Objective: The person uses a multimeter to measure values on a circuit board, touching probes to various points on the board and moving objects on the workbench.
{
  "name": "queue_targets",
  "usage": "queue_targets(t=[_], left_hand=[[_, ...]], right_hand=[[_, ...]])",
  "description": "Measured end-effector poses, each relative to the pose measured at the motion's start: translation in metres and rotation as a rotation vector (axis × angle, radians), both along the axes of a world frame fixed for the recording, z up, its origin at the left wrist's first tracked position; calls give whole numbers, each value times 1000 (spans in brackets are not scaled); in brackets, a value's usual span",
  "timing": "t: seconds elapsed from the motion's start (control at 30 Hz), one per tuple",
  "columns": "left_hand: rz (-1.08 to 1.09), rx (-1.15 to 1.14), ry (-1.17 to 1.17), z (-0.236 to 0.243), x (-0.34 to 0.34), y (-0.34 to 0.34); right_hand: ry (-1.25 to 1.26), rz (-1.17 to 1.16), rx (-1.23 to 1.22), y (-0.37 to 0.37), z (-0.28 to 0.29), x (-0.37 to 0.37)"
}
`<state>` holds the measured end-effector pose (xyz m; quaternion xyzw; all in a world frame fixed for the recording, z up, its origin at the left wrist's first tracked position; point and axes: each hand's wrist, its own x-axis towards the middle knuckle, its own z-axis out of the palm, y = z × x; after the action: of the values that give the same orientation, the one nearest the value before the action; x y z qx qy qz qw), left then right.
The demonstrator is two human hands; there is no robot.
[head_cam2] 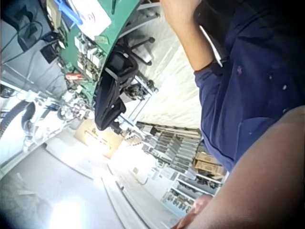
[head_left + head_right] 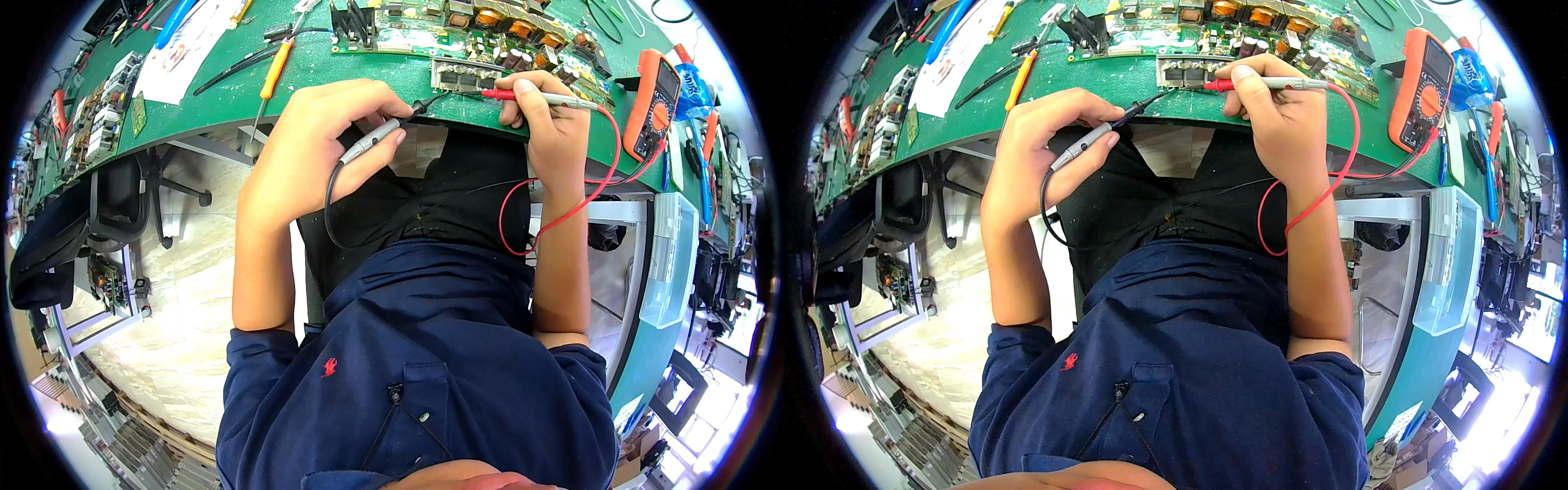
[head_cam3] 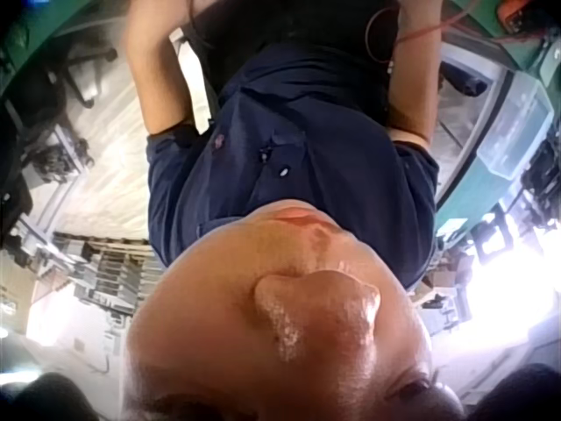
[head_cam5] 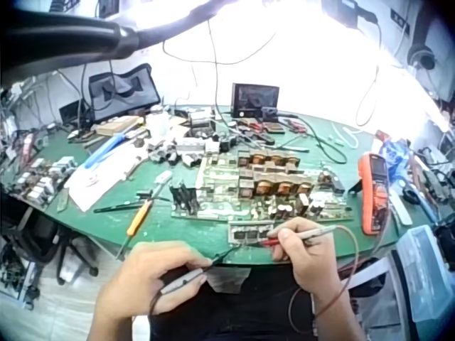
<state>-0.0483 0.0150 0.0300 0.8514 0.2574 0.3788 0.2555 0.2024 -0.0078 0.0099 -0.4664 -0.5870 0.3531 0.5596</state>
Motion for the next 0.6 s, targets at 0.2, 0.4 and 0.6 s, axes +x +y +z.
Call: queue_targets(t=[0.2,0.4,0.6], left_hand=[[-9,27,14,0,2,2],[26,-14,21,3,2,-2],[7,-26,17,4,5,-1]], right_hand=[[-6,-12,-9,-1,2,2],[8,9,-8,-1,3,-1],[-36,14,46,1,-1,3]])
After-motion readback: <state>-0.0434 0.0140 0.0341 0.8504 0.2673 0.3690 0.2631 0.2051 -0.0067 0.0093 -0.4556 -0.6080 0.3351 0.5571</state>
